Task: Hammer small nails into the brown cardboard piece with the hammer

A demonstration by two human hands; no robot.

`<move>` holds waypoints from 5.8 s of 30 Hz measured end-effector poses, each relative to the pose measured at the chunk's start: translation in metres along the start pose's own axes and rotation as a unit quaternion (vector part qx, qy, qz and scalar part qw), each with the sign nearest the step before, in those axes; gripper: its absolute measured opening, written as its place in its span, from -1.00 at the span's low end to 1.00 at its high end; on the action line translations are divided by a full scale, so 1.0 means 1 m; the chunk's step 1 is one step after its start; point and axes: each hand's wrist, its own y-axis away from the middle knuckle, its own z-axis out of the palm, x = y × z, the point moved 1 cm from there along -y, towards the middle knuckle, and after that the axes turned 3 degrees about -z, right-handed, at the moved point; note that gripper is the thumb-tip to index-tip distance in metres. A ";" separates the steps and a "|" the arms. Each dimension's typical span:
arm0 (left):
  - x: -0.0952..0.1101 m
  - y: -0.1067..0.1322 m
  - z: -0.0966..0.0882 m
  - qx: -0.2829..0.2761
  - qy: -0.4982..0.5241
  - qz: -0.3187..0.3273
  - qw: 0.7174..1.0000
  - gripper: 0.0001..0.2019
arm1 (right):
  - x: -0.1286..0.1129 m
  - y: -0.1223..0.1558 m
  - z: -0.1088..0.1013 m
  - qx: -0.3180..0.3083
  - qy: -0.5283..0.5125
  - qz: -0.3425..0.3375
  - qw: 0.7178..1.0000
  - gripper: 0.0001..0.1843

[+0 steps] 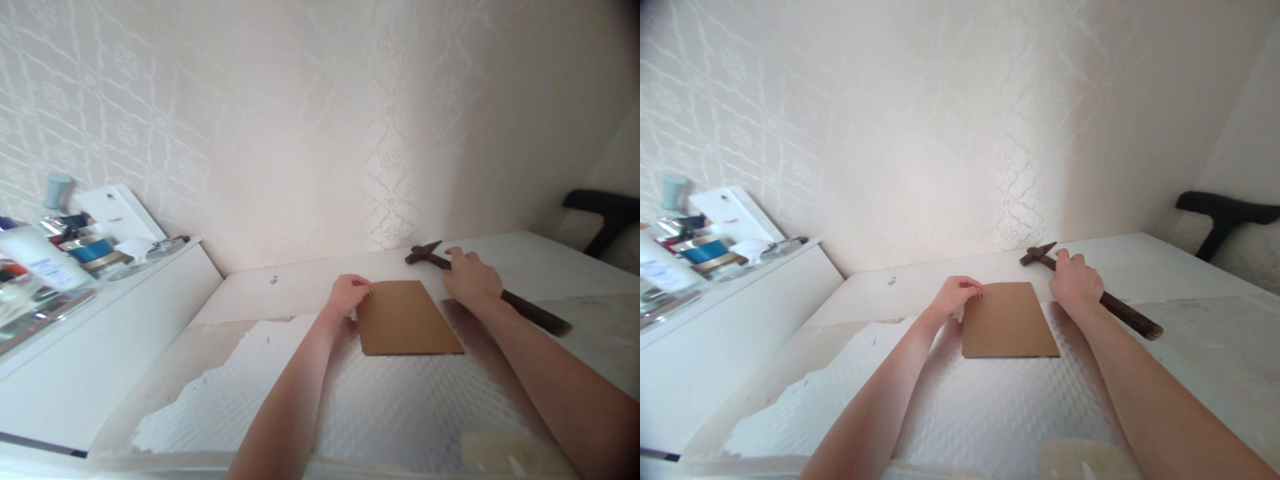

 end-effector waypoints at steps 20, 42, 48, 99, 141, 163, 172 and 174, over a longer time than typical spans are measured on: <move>-0.007 -0.015 0.003 0.022 0.089 -0.026 0.996 -0.73 | -0.032 0.015 -0.018 0.129 -0.122 -0.391 0.903 -0.68; -0.010 -0.015 0.002 0.018 0.091 -0.030 0.995 -0.79 | -0.030 0.016 -0.028 0.106 -0.114 -0.396 0.905 -0.67; -0.009 -0.014 0.002 0.013 0.113 -0.037 0.993 -0.70 | -0.028 0.014 -0.028 0.113 -0.117 -0.389 0.907 -0.67; -0.010 -0.016 0.002 0.016 0.078 -0.025 0.997 -0.82 | -0.032 0.017 -0.028 0.107 -0.100 -0.397 0.906 -0.64; -0.015 -0.018 -0.005 0.088 0.029 -0.031 0.995 -0.70 | -0.033 0.019 -0.026 0.116 -0.085 -0.391 0.909 -0.64; -0.019 -0.019 -0.003 0.081 0.039 -0.031 0.995 -0.71 | -0.030 0.016 -0.029 0.129 -0.069 -0.392 0.908 -0.66; -0.017 -0.018 -0.004 0.089 0.031 -0.033 0.995 -0.79 | -0.032 0.018 -0.032 0.127 -0.081 -0.392 0.908 -0.67; -0.017 -0.018 -0.004 0.087 0.035 -0.031 0.995 -0.78 | -0.031 0.018 -0.032 0.132 -0.082 -0.389 0.908 -0.69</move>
